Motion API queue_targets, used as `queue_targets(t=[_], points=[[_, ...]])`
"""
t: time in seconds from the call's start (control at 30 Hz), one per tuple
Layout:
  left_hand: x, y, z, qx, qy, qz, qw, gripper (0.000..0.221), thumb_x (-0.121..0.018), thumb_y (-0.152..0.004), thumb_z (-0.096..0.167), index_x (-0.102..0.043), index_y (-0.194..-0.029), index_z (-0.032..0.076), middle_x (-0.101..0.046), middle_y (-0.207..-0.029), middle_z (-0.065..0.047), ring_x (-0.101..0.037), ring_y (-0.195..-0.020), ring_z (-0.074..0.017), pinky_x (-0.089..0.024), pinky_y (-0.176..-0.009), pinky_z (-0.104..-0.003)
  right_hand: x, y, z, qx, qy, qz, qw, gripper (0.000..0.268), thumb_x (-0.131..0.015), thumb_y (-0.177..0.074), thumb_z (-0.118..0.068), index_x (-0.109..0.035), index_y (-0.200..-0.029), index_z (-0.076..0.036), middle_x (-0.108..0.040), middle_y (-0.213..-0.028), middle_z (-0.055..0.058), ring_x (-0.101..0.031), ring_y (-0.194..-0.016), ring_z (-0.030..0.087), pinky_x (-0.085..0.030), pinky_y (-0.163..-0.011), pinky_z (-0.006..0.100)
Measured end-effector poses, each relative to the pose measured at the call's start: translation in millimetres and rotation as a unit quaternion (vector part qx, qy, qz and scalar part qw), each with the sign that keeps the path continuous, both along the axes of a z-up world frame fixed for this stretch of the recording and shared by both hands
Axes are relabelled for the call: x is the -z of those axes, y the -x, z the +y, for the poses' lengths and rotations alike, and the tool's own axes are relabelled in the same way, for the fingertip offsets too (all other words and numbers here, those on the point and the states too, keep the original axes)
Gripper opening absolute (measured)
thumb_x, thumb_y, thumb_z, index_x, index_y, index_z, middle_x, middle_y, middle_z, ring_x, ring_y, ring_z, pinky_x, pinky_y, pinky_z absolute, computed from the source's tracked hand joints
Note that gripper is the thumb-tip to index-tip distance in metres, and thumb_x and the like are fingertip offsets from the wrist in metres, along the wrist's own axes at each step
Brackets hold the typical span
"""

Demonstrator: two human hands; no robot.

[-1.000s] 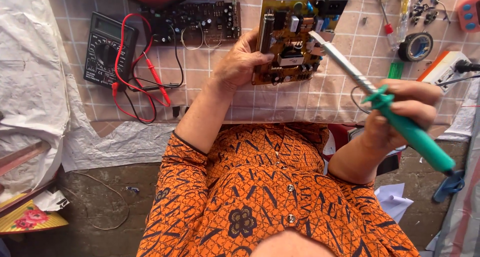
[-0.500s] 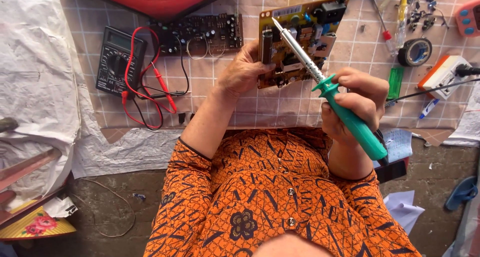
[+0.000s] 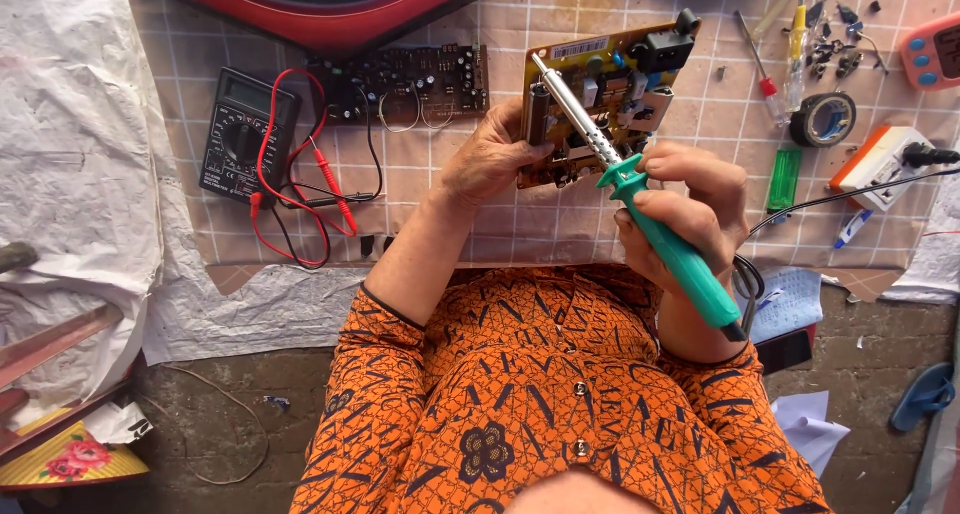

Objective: Soldering electronic components onto a circuit board and testing the connections with a multimeter.

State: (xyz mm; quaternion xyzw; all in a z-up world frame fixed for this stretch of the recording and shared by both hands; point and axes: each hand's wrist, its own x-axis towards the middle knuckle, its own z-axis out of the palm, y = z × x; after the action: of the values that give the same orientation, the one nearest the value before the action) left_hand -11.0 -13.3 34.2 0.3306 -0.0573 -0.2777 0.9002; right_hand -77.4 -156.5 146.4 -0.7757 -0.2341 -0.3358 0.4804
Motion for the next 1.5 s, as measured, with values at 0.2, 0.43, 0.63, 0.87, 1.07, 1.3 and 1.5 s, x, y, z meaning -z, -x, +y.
queue_targets(t=[0.2,0.43,0.63,0.87,1.07,1.3,1.5], points=[[4.8,1.6,3.4,0.015,-0.015,-0.018,1.000,0.029,-0.070,-0.065,-0.008,-0.063,-0.089,0.008,-0.064,-0.076,-0.003,-0.061,-0.072,-0.0083,-0.050,-0.064,-0.021,-0.9,-6.6,-2.2,0.051,0.011,-0.024,0.998,0.029,-0.070,-0.079,-0.018,-0.050,-0.078,0.004,-0.047,-0.080,0.021,-0.057,-0.068,0.036,-0.049,-0.059,0.041],[-11.4,-5.8,0.0,0.011,0.011,-0.024,1.000,0.027,-0.068,-0.066,-0.009,-0.061,-0.087,0.007,-0.061,-0.067,-0.005,-0.058,-0.056,-0.0099,-0.047,-0.047,-0.020,11.8,-9.7,-8.0,0.048,0.002,-0.016,0.999,0.038,-0.070,-0.080,-0.024,-0.044,-0.074,0.002,-0.046,-0.063,0.015,-0.056,-0.056,0.033,-0.045,-0.053,0.038],[-17.2,-2.8,4.9,0.009,-0.006,-0.031,0.999,0.027,-0.069,-0.065,-0.008,-0.062,-0.086,0.008,-0.061,-0.067,-0.001,-0.057,-0.058,-0.0053,-0.046,-0.049,-0.017,14.8,-2.3,-9.1,0.044,-0.024,-0.010,0.999,0.039,-0.067,-0.082,-0.025,-0.041,-0.072,0.002,-0.045,-0.062,0.015,-0.055,-0.055,0.033,-0.043,-0.053,0.037],[18.8,-6.8,14.9,0.127,-0.014,-0.078,0.989,0.028,-0.062,-0.083,0.011,-0.054,-0.110,0.009,-0.060,-0.099,-0.001,-0.057,-0.088,-0.0108,-0.049,-0.076,-0.025,10.3,10.7,2.6,0.113,-0.050,-0.090,0.988,0.031,-0.057,-0.082,-0.026,-0.034,-0.081,-0.005,-0.037,-0.066,0.009,-0.041,-0.050,0.020,-0.042,-0.046,0.030],[14.0,-7.4,14.9,0.130,0.027,-0.071,0.989,0.033,-0.062,-0.083,0.007,-0.052,-0.115,0.007,-0.059,-0.108,-0.006,-0.058,-0.098,-0.0173,-0.050,-0.086,-0.033,11.3,7.3,-1.2,0.112,-0.031,-0.098,0.988,0.027,-0.057,-0.082,-0.020,-0.034,-0.079,-0.005,-0.035,-0.066,0.008,-0.039,-0.053,0.019,-0.045,-0.050,0.032],[-24.0,0.2,12.7,0.058,-0.026,-0.051,0.997,0.029,-0.068,-0.070,-0.005,-0.062,-0.094,0.012,-0.063,-0.079,0.003,-0.056,-0.073,-0.0017,-0.046,-0.067,-0.017,10.5,-3.4,1.9,0.038,-0.007,-0.062,0.997,0.034,-0.073,-0.076,-0.008,-0.042,-0.074,0.007,-0.042,-0.068,0.018,-0.056,-0.061,0.038,-0.045,-0.055,0.039],[-17.6,-9.3,11.2,0.053,-0.027,-0.055,0.997,0.028,-0.068,-0.071,-0.005,-0.061,-0.093,0.011,-0.062,-0.075,0.001,-0.056,-0.067,-0.0035,-0.046,-0.059,-0.017,1.8,-10.0,5.7,-0.007,0.001,-0.008,1.000,0.023,-0.068,-0.078,-0.001,-0.045,-0.077,0.002,-0.041,-0.077,0.017,-0.055,-0.070,0.039,-0.047,-0.061,0.040]])
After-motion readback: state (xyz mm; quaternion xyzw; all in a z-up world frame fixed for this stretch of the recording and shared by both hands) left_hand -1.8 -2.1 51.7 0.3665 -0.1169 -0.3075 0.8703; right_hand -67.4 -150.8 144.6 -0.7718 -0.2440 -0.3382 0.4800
